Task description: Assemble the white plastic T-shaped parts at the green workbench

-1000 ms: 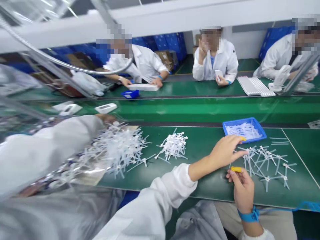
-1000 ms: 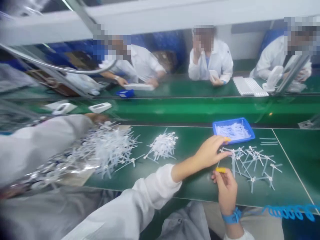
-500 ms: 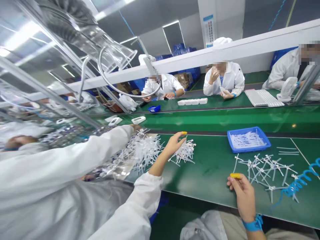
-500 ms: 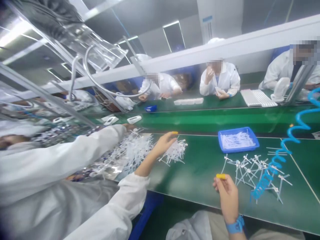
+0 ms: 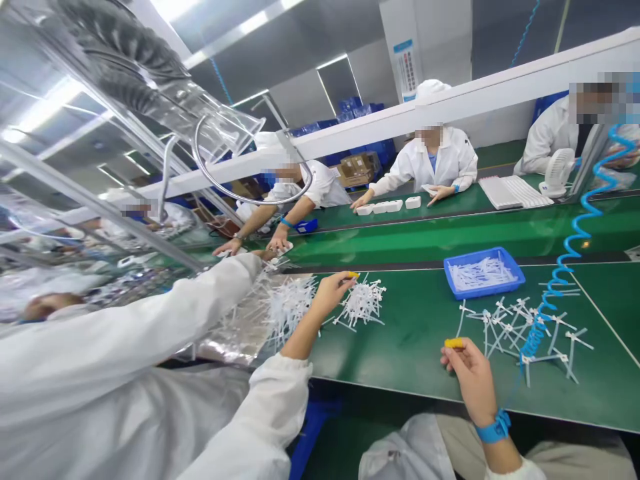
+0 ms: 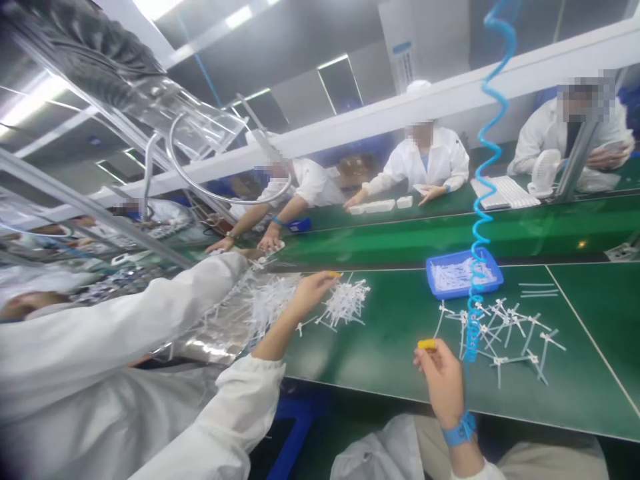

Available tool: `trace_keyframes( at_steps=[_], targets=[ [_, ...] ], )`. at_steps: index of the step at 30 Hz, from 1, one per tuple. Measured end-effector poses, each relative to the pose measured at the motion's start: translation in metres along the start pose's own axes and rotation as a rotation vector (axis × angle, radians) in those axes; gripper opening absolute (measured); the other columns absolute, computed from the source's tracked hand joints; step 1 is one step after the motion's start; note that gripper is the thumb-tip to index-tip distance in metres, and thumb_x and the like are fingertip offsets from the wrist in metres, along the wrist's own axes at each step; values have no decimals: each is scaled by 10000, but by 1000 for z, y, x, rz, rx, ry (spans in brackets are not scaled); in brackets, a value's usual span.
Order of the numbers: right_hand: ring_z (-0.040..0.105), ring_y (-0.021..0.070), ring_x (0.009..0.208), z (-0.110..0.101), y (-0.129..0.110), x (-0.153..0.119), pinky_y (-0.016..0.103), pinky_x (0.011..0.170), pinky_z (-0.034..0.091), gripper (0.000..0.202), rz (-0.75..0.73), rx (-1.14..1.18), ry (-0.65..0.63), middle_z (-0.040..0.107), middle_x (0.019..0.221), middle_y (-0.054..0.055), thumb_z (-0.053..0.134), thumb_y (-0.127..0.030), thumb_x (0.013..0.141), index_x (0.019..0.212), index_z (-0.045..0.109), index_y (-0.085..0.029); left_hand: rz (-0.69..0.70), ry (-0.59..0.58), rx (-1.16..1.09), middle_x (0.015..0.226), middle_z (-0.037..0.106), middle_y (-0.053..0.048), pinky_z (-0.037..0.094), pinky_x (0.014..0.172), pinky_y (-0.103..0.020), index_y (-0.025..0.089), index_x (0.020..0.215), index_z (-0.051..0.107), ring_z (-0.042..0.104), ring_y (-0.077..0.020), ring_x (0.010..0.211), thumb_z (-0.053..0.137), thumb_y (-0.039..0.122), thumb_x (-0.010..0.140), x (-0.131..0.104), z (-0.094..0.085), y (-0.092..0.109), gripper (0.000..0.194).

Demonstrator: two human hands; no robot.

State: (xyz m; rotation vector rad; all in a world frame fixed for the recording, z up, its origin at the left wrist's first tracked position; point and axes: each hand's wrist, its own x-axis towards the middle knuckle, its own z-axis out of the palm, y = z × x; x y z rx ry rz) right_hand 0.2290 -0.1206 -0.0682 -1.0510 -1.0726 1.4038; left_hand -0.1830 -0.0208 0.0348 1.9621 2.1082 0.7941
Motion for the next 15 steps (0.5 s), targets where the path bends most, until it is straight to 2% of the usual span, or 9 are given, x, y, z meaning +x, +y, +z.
trace_keyframes(
  at_steps=[6,10,13,15],
  targets=[
    [694,213,720,1,1,0,326,696,557,421,-16,6,-19,777,820,72,775,-623,921,962,751,-205,15,77,-21,1132,832,-106,584,960,-407,190,1076,803,755,-304,1016,655,530,915,1,-22,15,405],
    [714,219,737,3,5,0,329,689,568,405,-29,16,-16,796,874,81,772,-616,923,964,751,-213,53,56,-85,1133,831,-101,609,949,-403,188,1126,795,759,-291,1019,678,559,940,-7,-31,42,431],
    [728,222,744,5,9,1,345,708,590,402,-45,19,23,802,888,83,743,-609,952,1016,750,-212,64,-91,-302,1073,831,-95,635,889,-382,172,1165,788,771,-268,962,752,528,931,-19,-17,78,427],
    [756,242,815,6,10,2,377,767,617,412,-64,35,86,814,966,101,711,-604,978,1095,749,-210,84,-262,-471,1092,825,-98,639,901,-375,172,1192,785,775,-259,985,790,488,929,-29,7,108,412]
  ],
)
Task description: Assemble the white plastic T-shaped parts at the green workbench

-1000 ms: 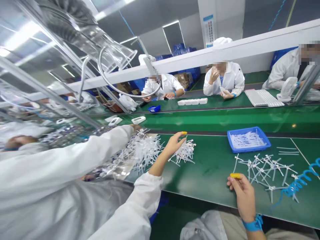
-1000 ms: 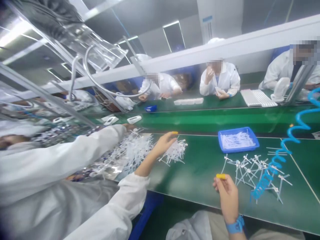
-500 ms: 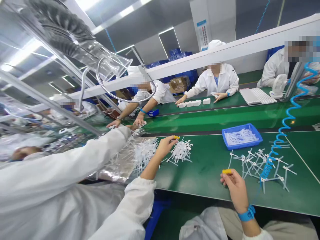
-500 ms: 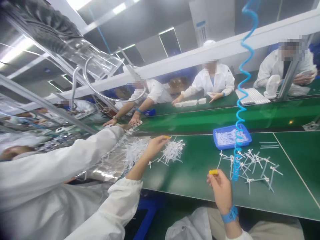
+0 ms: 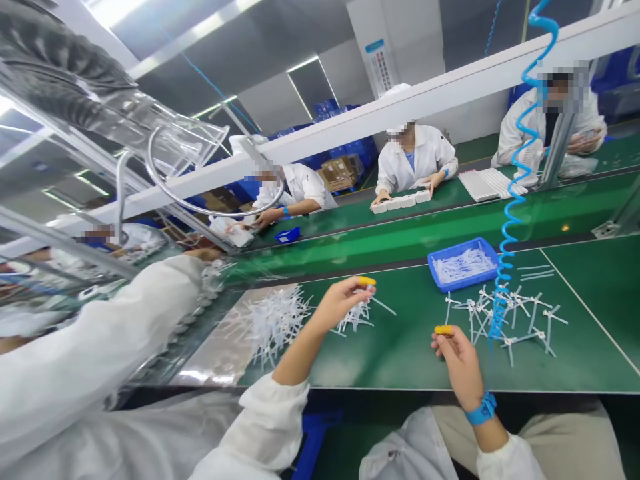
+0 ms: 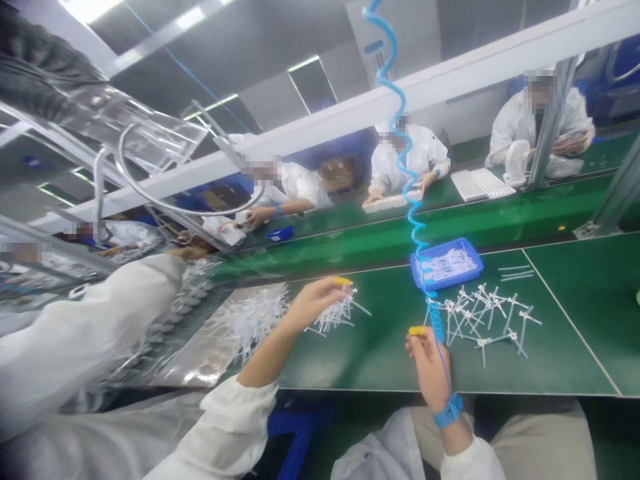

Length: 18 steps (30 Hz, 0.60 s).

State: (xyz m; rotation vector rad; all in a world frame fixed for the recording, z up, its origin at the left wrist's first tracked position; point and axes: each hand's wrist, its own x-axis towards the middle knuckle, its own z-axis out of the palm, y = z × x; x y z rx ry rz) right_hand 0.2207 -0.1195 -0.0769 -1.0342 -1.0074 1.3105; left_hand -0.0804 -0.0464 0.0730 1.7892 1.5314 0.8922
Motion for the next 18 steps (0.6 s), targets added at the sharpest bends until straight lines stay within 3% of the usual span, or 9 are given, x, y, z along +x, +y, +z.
trace_keyframes(
  at_steps=[5,8,12,18],
  targets=[
    [728,297,1232,4,-6,2,490,1101,569,400,-76,24,70,767,1311,126,657,-516,1041,1336,697,-248,36,-407,-301,1135,807,-118,619,963,-378,164,1211,780,765,-252,1042,881,434,887,15,111,13,434],
    [719,290,1243,6,-8,2,489,1091,592,408,-137,29,61,748,1337,115,665,-450,1040,1405,666,-268,67,-526,-419,1116,791,-114,609,962,-384,159,1247,764,758,-246,1010,916,453,861,24,159,4,508],
    [726,282,1177,12,-10,2,428,957,656,314,-166,3,182,727,1312,117,683,-406,1026,1307,732,-275,72,-562,-560,1219,763,-133,605,988,-394,179,1316,735,754,-283,1105,957,456,822,31,184,-13,608],
    [734,254,1039,15,-16,-2,388,889,653,281,-130,-25,284,675,1283,116,685,-453,1033,1205,813,-271,83,-641,-708,1332,735,-164,599,1019,-386,205,1429,674,747,-289,1171,909,451,893,23,185,-26,635]
  ],
)
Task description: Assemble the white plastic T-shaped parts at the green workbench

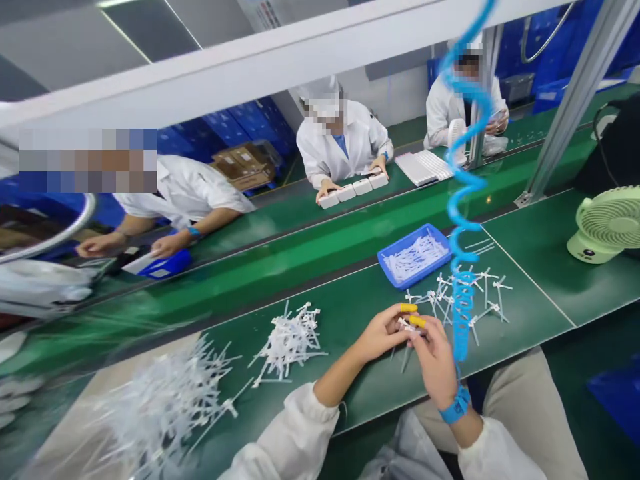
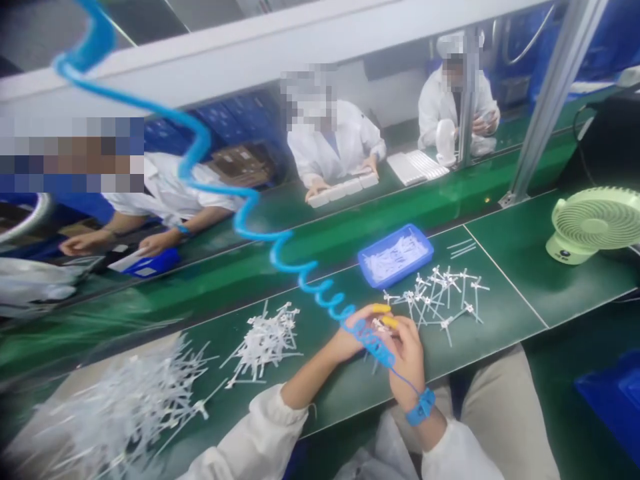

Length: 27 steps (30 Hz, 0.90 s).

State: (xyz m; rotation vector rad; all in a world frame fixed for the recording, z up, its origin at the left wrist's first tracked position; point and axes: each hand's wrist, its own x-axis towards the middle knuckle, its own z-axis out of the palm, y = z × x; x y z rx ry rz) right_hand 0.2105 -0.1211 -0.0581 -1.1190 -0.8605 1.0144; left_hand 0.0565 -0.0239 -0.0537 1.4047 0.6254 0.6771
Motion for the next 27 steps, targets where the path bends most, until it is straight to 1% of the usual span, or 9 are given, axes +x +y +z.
trace_keyframes(
  at_steps=[3,6,10,13,16,18,21,24,27],
  targets=[
    [721,213,846,-6,-4,2,385,830,640,300,32,-58,-2,700,1210,112,658,-464,1046,1137,830,-236,52,-14,6,1373,717,-182,608,992,-370,201,1474,644,752,-264,1136,771,485,1013,-7,-1,1,556],
    [702,203,776,-8,-8,4,371,803,620,272,45,-142,-40,724,1066,85,665,-444,1041,1057,825,-225,96,77,74,1290,744,-158,613,981,-365,200,1416,678,755,-236,1081,645,478,1091,-13,-2,3,429],
    [710,211,801,-3,-14,2,341,767,602,218,51,-204,-62,697,963,50,648,-413,1056,1073,779,-240,155,240,259,1226,735,-125,591,1037,-376,207,1252,759,722,-239,1132,613,401,1109,-18,-2,11,282],
    [707,221,835,2,-19,0,337,774,586,199,36,-321,-165,700,962,53,600,-361,1082,1049,764,-255,159,262,388,1223,725,-117,580,1043,-365,219,1222,771,696,-239,1167,600,357,1112,-22,-3,15,245],
    [707,250,942,5,-23,0,359,852,574,213,-36,-471,-255,726,1034,76,569,-312,1088,1029,769,-266,133,267,461,1235,709,-110,605,946,-317,228,1252,742,699,-223,1131,598,336,1109,-25,-7,14,230],
    [707,265,1008,6,-24,0,375,907,567,233,-83,-531,-289,738,1072,81,545,-280,1091,1072,777,-278,127,246,542,1210,713,-101,603,934,-310,229,1261,721,703,-217,1110,586,301,1110,-27,-10,12,216],
    [714,271,1044,7,-23,-1,388,943,569,274,-122,-572,-310,748,1108,82,521,-250,1093,1152,784,-295,160,188,662,1188,723,-93,580,1010,-333,223,1293,680,707,-219,1128,547,226,1110,-29,-13,10,226],
    [715,284,1112,7,-21,-3,417,1005,569,271,-146,-583,-277,759,1165,88,543,-247,1081,1180,789,-301,226,145,749,1355,677,-128,535,1122,-380,217,1416,598,650,-247,1299,498,147,1086,-32,-13,9,352],
    [711,293,1166,7,-20,-6,442,1049,567,276,-160,-578,-235,769,1195,90,550,-248,1075,1190,795,-305,252,158,841,1455,615,-152,474,1195,-466,214,1484,537,568,-283,1401,462,60,1011,-34,-13,8,502]
  ],
)
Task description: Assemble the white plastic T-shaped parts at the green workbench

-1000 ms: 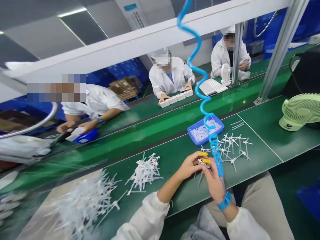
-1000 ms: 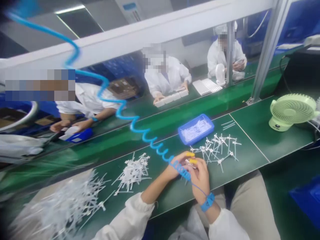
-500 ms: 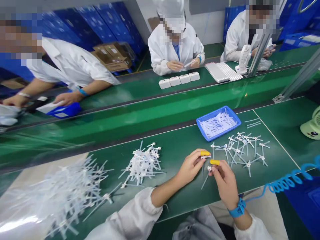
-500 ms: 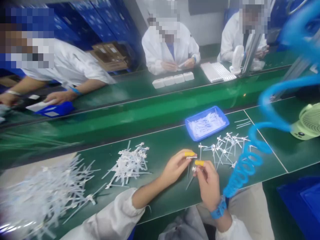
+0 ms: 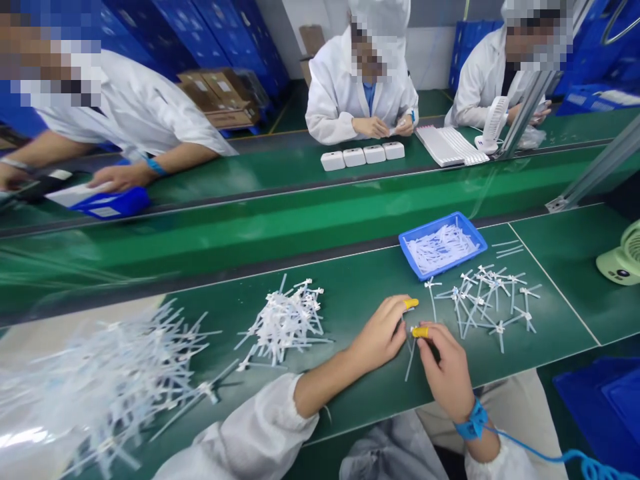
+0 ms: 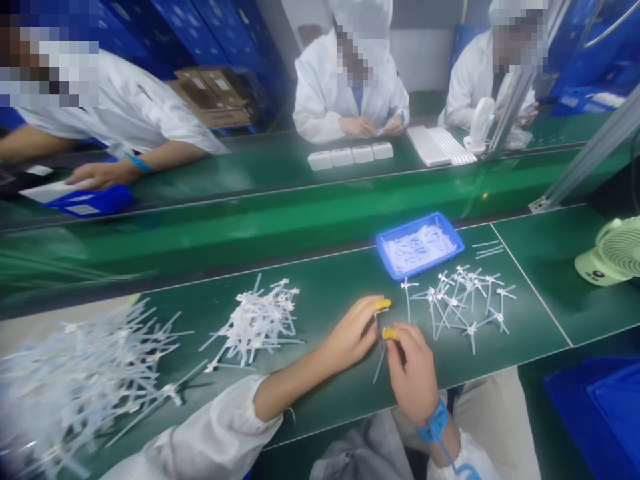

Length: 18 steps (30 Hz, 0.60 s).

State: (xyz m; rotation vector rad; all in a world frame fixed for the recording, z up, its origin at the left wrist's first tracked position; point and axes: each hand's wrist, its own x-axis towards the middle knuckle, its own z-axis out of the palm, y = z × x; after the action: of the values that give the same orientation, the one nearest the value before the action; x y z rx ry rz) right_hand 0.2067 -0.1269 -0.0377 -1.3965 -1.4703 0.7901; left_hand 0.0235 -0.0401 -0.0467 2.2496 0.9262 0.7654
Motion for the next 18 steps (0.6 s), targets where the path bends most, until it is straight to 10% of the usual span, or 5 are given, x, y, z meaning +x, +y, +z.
trace_keyframes(
  at_steps=[18],
  targets=[
    [658,281,1168,-28,-15,14,411,1022,553,157,-158,-80,-170,684,1141,86,598,-218,1029,1052,742,-276,84,-80,-42,1245,696,-107,521,1040,-399,216,1097,664,636,-260,1167,593,243,1061,5,-1,5,84]
  ],
)
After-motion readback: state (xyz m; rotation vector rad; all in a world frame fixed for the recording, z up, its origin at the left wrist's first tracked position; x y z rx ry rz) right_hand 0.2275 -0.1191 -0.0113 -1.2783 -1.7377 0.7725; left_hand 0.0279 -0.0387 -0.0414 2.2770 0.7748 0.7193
